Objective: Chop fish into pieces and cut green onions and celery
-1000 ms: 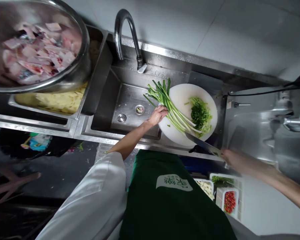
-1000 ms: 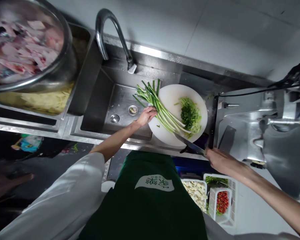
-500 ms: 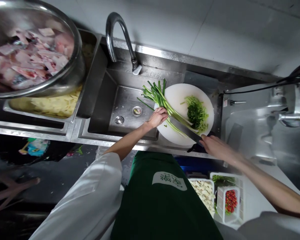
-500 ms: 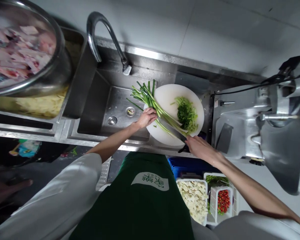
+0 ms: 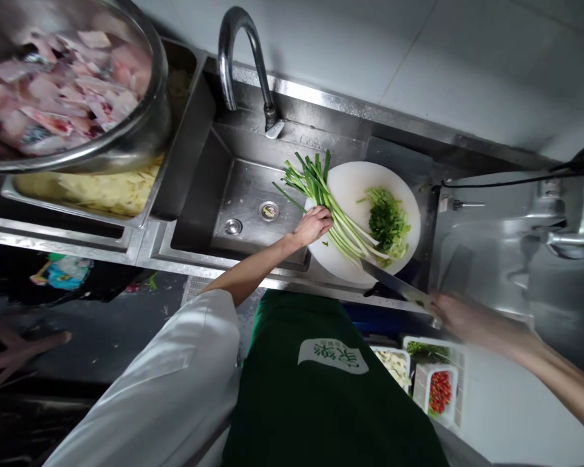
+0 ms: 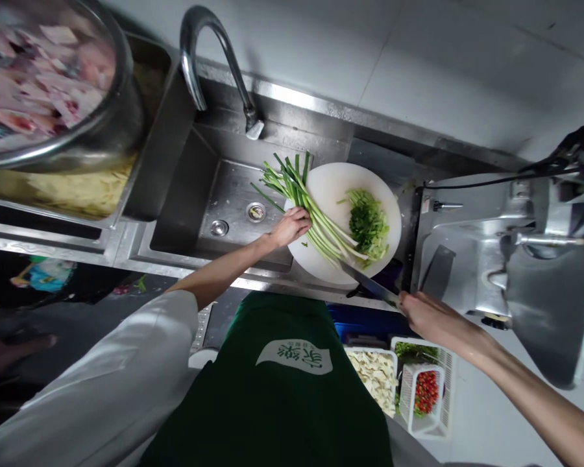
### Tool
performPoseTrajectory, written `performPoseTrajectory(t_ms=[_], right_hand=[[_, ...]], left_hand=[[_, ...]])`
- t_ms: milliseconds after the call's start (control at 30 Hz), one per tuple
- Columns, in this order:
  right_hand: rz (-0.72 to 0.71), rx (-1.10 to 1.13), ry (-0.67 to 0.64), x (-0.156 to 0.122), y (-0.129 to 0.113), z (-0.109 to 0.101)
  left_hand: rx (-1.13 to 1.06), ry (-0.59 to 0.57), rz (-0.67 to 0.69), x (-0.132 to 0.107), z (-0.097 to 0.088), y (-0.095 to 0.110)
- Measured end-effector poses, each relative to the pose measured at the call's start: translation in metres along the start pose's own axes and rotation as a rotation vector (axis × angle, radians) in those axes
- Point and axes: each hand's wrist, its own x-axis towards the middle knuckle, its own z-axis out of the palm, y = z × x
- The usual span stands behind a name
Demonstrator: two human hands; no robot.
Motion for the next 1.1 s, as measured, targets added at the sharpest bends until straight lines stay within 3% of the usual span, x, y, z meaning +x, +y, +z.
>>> performPoseTrajectory(t_ms=[100, 367, 567, 800, 1000, 1100], right_hand=[[0.019, -0.007, 0.046, -0.006, -0.005, -0.002], [0.038, -0.158, 0.132, 0.050, -0.050, -0.023], [0.033, -0.189, 0.133, 0.064, -0.054, -0.032], [0.032, -0.190, 0.121, 0.076, -0.066, -0.049], [0.027, -0.189, 0.108, 0.086, -0.069, -0.054], [0.043, -0.135, 0.043, 0.094, -0.067, -0.059]], left_hand=[[0.023, -0.011, -0.006, 0.002, -0.002, 0.003], [-0.015, 0.029, 0.003, 0.016, -0.002, -0.003], [-0.081, 0.048, -0.004, 0.025, -0.010, -0.020], [-0.108, -0.020, 0.031, 0.030, -0.018, -0.023], [-0.133, -0.008, 0.041, 0.032, -0.013, -0.026], [-0.140, 0.005, 0.034, 0.031, -0.010, -0.027]])
